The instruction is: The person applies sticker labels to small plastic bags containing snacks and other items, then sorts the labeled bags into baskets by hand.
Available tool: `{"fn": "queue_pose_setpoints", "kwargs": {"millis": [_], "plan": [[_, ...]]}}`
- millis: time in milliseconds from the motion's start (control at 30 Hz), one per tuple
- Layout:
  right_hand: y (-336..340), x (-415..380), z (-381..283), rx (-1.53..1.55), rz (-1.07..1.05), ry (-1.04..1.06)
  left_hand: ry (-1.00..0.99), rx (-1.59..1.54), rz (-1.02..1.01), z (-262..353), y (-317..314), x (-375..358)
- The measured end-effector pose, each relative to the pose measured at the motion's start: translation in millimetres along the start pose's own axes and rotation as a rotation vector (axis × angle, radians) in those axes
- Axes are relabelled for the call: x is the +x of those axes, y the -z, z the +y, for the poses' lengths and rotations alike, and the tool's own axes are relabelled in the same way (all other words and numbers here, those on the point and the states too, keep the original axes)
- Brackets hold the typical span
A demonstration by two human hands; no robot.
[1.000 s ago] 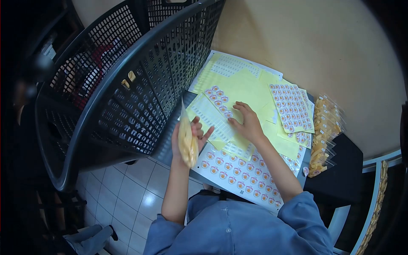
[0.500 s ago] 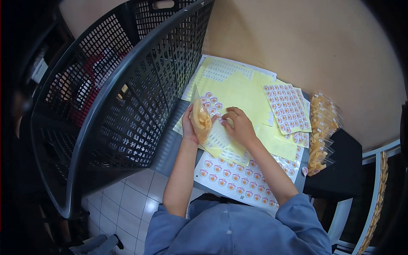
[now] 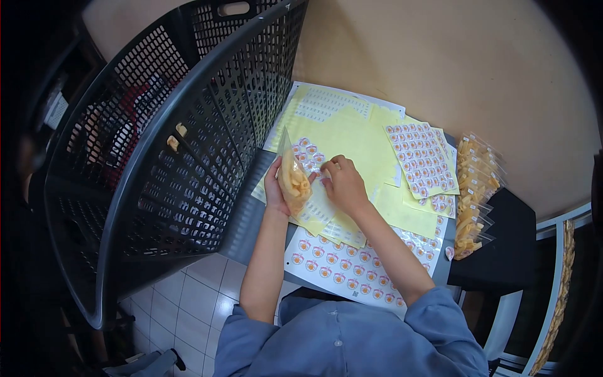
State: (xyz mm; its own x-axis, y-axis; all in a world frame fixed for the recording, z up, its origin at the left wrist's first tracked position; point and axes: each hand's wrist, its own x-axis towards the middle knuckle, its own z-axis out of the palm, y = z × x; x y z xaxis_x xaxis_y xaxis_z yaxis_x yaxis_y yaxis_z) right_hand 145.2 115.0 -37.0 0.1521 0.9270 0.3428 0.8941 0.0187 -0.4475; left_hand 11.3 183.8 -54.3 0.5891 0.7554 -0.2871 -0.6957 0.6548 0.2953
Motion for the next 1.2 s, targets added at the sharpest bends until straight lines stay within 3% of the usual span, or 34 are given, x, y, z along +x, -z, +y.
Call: {"fn": "queue_pose_setpoints", "kwargs": {"millis": [300, 700, 867, 1200], "plan": [[7, -3, 23, 0.045, -0.026, 0.187, -0.029, -0.02, 0.014, -1, -5, -1], [3, -2, 23, 0.082, 0.022, 0.136, -0.032, -0.098, -0.094, 1, -4, 0], [5, -1, 22, 0.092, 0.032, 0.096, -0.09, 0.075, 0.045, 4, -14, -7], [8, 0, 22, 0.144, 0.02, 0.007, -0.105, 0.127, 0.045, 4, -13, -7]]}}
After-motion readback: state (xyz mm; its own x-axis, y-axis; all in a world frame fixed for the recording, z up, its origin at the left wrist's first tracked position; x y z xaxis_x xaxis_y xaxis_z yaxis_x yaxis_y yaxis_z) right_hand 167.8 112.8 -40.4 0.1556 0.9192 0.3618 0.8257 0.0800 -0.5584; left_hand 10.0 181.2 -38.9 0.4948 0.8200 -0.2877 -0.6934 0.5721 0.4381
